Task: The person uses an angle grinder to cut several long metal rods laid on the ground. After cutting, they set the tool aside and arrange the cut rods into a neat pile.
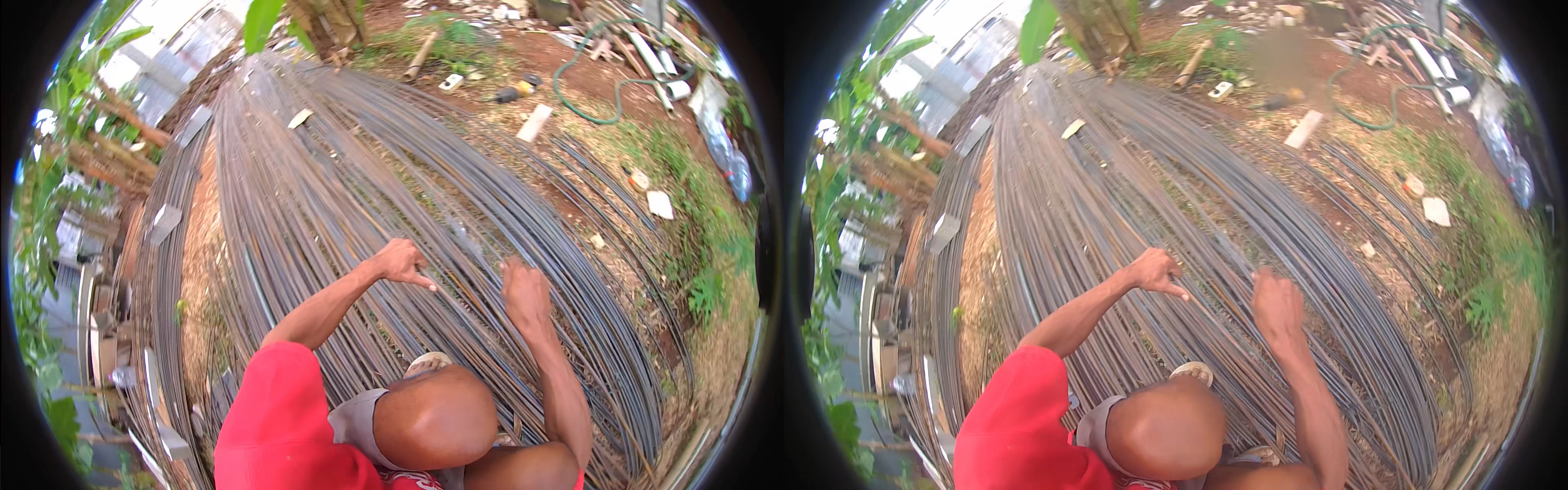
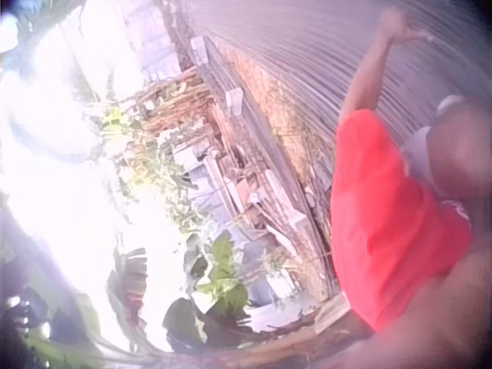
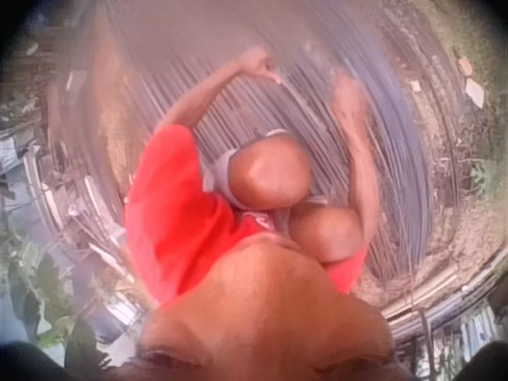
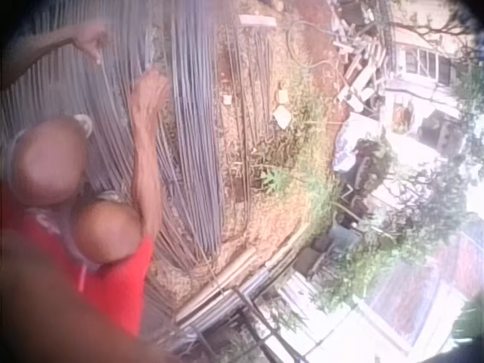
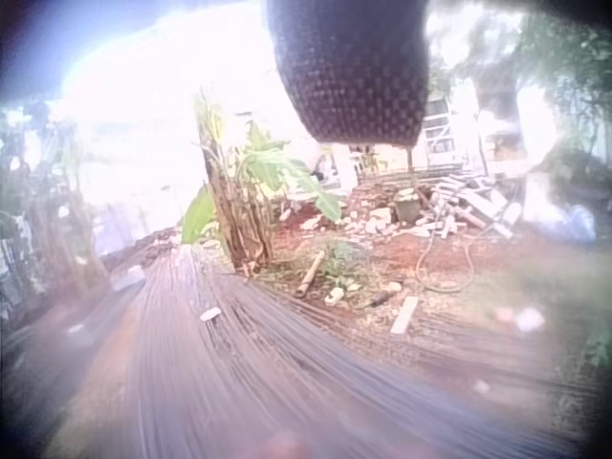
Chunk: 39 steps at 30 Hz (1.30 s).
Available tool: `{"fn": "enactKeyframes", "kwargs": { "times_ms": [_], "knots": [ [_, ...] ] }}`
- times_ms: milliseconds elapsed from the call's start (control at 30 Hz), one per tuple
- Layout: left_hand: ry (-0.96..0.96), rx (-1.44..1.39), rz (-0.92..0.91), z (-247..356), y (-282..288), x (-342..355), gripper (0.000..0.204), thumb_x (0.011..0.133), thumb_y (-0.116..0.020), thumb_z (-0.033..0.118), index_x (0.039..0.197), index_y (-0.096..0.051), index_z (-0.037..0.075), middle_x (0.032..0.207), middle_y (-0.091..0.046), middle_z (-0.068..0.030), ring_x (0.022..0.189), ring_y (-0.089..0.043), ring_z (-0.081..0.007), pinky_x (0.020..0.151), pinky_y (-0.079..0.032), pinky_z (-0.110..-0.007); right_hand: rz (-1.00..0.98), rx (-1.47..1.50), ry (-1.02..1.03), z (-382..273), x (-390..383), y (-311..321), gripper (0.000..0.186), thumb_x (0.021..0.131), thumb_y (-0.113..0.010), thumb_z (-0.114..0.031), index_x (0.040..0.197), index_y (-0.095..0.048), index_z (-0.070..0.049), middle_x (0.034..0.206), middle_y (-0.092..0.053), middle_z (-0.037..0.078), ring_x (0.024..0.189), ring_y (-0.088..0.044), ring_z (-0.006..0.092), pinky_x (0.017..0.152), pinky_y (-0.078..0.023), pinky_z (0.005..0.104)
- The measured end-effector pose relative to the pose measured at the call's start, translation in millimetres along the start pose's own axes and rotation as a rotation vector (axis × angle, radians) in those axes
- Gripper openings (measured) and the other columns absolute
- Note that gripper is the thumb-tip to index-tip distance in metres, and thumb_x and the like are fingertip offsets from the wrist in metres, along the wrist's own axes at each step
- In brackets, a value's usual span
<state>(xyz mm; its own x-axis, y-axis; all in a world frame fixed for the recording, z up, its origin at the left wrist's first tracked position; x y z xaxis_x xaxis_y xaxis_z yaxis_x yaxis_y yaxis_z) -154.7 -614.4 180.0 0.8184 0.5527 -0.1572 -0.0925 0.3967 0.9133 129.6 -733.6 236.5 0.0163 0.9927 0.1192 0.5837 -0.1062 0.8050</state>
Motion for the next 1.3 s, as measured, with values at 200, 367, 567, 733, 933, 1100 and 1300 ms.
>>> {"fn": "enactKeyframes", "kwargs": {
  "times_ms": [200, 367, 567, 733, 933, 1100, 1300],
  "knots": [
    [0.015, -0.048, 0.137, 71.3, -39.9, 7.5, 0.074, 0.067, -0.091, 0.061, 0.055, -0.046, 0.003, 0.05, -0.041, -0.0148, 0.048, -0.036, -0.0342, 0.048, -0.034, -0.045, -0.204, 0.002, -0.016, 37.3, -39.2, 39.4, 0.019, 0.092, -0.058, -0.011, 0.106, -0.061, 0.002, 0.074, -0.069, 0.019, 0.066, -0.072, 0.0383, 0.053, -0.057, 0.0486],
    [-0.063, -0.126, 0.102, 110.1, -41.5, -7.6, 0.077, 0.07, -0.091, 0.053, 0.061, -0.034, 0.003, 0.059, -0.024, -0.0106, 0.057, -0.023, -0.0283, 0.051, -0.023, -0.044, 0.035, -0.018, 0.046, 62.6, -90.8, 54.6, 0.02, 0.083, -0.063, -0.008, 0.097, -0.065, 0.006, 0.07, -0.067, 0.022, 0.07, -0.073, 0.0405, 0.057, -0.058, 0.0512],
    [0.018, -0.122, 0.092, 85.8, -62.7, 12.1, 0.071, 0.072, -0.09, 0.046, 0.063, -0.033, 0.004, 0.06, -0.022, -0.0088, 0.058, -0.022, -0.0228, 0.051, -0.023, -0.042, -0.046, 0.058, 0.004, 66.6, -61.5, 32.3, 0.013, 0.073, -0.07, -0.004, 0.081, -0.07, 0.006, 0.07, -0.069, 0.02, 0.07, -0.074, 0.0394, 0.058, -0.057, 0.0511],
    [0.054, -0.041, 0.133, 49.6, -28.6, 19.3, 0.073, 0.07, -0.087, 0.062, 0.058, -0.05, 0.001, 0.053, -0.045, -0.0183, 0.051, -0.044, -0.0386, 0.051, -0.038, -0.047, -0.134, -0.043, 0.092, 34.0, -45.5, -15.1, 0.029, 0.092, -0.059, -0.012, 0.113, -0.068, 0.006, 0.074, -0.071, 0.022, 0.068, -0.074, 0.0377, 0.057, -0.059, 0.0489],
    [-0.017, -0.045, 0.156, 2.4, -3.8, -5.6, 0.075, 0.072, -0.084, 0.072, 0.063, -0.059, 0.002, 0.058, -0.055, -0.0112, 0.054, -0.055, -0.0311, 0.054, -0.042, -0.046, -0.077, 0.004, -0.039, -4.8, -8.6, 2.3, 0.026, 0.102, -0.054, -0.014, 0.108, -0.065, 0.008, 0.079, -0.07, 0.031, 0.078, -0.073, 0.0484, 0.069, -0.058, 0.0572],
    [0.027, -0.065, 0.159, 33.5, -19.1, -43.8, 0.079, 0.075, -0.079, 0.078, 0.06, -0.06, 0.003, 0.053, -0.05, -0.0126, 0.051, -0.052, -0.0327, 0.05, -0.039, -0.047, -0.121, 0.073, -0.016, -12.3, -36.8, -8.3, 0.021, 0.103, -0.054, -0.014, 0.1, -0.063, 0.005, 0.085, -0.07, 0.032, 0.08, -0.07, 0.0522, 0.073, -0.054, 0.0613],
    [-0.009, -0.14, 0.225, 108.6, -36.5, -18.8, 0.085, 0.075, -0.075, 0.082, 0.055, -0.053, 0.003, 0.049, -0.045, -0.0091, 0.045, -0.046, -0.0289, 0.046, -0.033, -0.045, -0.074, -0.037, -0.05, 20.5, -96.9, 58.6, 0.015, 0.102, -0.058, -0.011, 0.1, -0.064, 0.003, 0.085, -0.069, 0.03, 0.081, -0.067, 0.0514, 0.072, -0.05, 0.0593]
  ]
}}
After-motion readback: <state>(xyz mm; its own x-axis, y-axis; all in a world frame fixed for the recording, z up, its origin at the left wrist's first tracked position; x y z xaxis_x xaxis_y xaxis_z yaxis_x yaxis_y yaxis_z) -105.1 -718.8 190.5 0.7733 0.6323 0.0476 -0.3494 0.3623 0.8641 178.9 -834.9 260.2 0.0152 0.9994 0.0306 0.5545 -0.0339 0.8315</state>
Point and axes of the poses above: each hand's wrist, its own x-axis towards the middle knuckle, its own y-axis out of the back of the hand, z = x × y, the point moved 3 cm from there along x, towards the middle knuckle
